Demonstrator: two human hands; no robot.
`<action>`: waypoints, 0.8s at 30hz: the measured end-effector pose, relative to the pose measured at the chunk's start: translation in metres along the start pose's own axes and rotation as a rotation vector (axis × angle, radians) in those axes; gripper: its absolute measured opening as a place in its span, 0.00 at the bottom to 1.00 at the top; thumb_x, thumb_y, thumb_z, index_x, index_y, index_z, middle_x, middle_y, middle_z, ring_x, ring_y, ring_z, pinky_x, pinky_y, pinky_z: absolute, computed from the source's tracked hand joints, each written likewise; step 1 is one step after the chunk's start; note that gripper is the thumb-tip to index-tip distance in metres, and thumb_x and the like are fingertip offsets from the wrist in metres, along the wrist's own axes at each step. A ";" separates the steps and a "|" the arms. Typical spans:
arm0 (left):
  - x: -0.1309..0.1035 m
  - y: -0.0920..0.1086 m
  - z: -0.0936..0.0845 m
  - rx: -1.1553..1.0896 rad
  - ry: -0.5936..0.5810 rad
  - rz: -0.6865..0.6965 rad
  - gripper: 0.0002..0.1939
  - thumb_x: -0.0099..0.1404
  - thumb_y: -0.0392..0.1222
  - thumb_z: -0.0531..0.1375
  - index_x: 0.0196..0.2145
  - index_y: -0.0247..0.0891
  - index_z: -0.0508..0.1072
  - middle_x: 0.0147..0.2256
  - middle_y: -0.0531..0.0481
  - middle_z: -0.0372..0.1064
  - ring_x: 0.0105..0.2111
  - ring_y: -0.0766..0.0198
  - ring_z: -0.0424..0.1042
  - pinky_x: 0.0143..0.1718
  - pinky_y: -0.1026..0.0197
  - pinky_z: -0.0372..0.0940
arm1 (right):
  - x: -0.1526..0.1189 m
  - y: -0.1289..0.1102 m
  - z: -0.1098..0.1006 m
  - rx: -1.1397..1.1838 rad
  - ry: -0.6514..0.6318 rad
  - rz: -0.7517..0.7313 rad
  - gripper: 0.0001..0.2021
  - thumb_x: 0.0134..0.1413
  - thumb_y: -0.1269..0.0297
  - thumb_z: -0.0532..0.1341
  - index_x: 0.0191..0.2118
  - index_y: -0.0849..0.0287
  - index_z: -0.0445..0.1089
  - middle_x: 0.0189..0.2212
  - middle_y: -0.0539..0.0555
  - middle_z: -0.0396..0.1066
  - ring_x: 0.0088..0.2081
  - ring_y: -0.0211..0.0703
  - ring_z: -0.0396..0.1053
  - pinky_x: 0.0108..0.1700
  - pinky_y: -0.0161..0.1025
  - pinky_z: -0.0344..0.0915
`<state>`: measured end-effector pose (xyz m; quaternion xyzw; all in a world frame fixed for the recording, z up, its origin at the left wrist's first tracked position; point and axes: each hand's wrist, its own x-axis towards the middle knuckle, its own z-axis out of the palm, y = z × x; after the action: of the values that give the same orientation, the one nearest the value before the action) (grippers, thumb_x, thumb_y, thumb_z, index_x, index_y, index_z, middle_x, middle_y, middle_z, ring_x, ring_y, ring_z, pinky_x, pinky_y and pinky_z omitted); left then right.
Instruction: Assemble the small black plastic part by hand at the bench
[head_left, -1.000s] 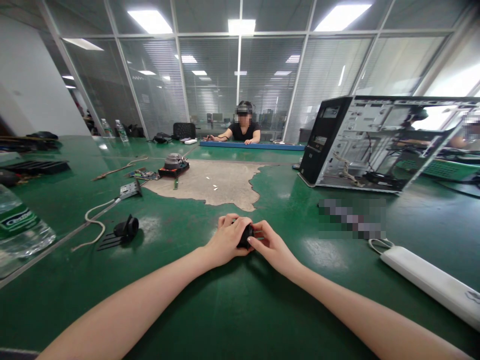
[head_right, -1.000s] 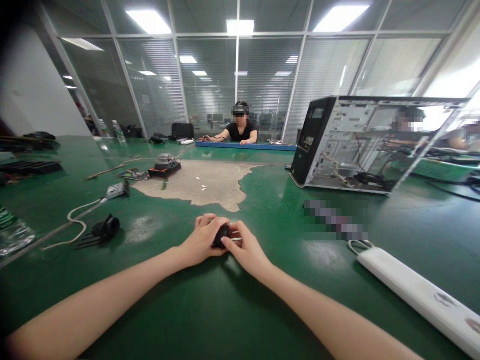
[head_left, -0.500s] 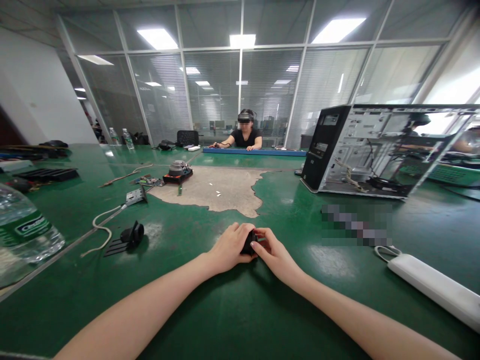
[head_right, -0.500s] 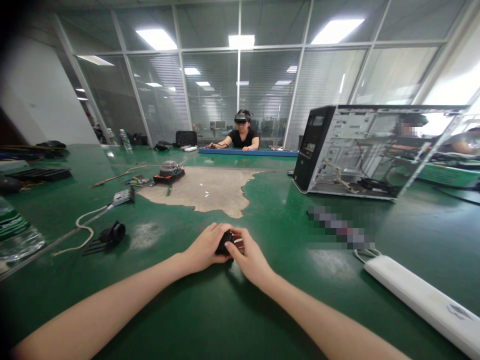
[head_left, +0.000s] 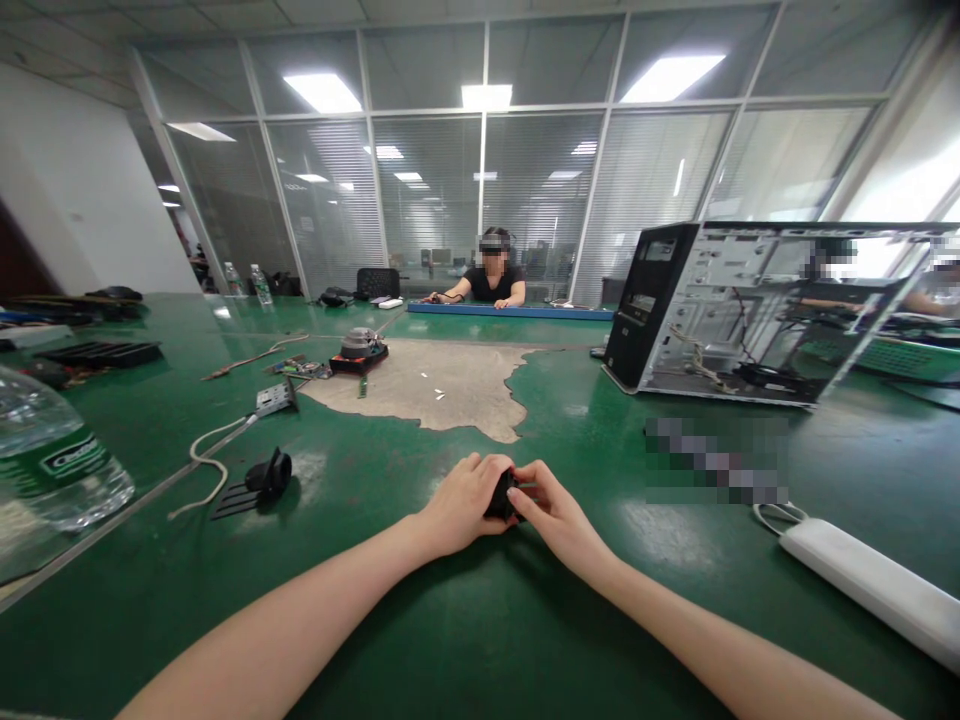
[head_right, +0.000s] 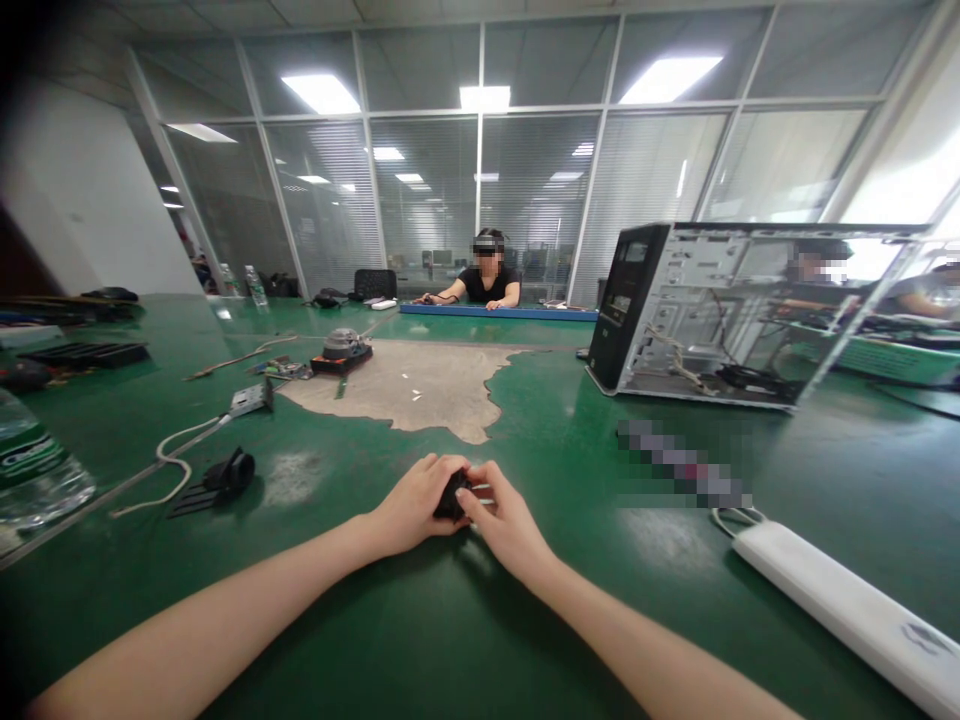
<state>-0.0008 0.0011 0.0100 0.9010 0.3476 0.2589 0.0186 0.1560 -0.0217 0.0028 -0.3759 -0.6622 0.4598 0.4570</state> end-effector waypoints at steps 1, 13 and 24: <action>0.000 0.000 0.000 -0.002 -0.003 0.000 0.26 0.52 0.42 0.60 0.46 0.38 0.54 0.43 0.47 0.61 0.38 0.56 0.61 0.40 0.54 0.58 | 0.001 0.000 0.000 0.003 -0.001 0.001 0.07 0.51 0.60 0.55 0.35 0.56 0.58 0.33 0.50 0.62 0.34 0.37 0.65 0.33 0.36 0.67; 0.001 -0.001 0.001 -0.007 -0.001 -0.006 0.26 0.51 0.41 0.59 0.46 0.38 0.54 0.42 0.47 0.61 0.38 0.57 0.61 0.40 0.54 0.57 | 0.000 0.000 -0.001 -0.014 -0.003 -0.008 0.07 0.52 0.62 0.55 0.36 0.56 0.57 0.34 0.50 0.61 0.34 0.37 0.65 0.34 0.36 0.68; 0.000 0.001 0.000 -0.005 0.000 0.001 0.27 0.51 0.40 0.60 0.47 0.39 0.53 0.43 0.47 0.61 0.38 0.57 0.61 0.40 0.54 0.57 | -0.002 -0.003 0.001 -0.044 0.018 -0.020 0.07 0.51 0.61 0.55 0.35 0.56 0.58 0.34 0.50 0.62 0.36 0.38 0.66 0.35 0.36 0.67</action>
<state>0.0000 0.0007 0.0102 0.9012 0.3463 0.2598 0.0209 0.1557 -0.0247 0.0054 -0.3833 -0.6719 0.4370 0.4591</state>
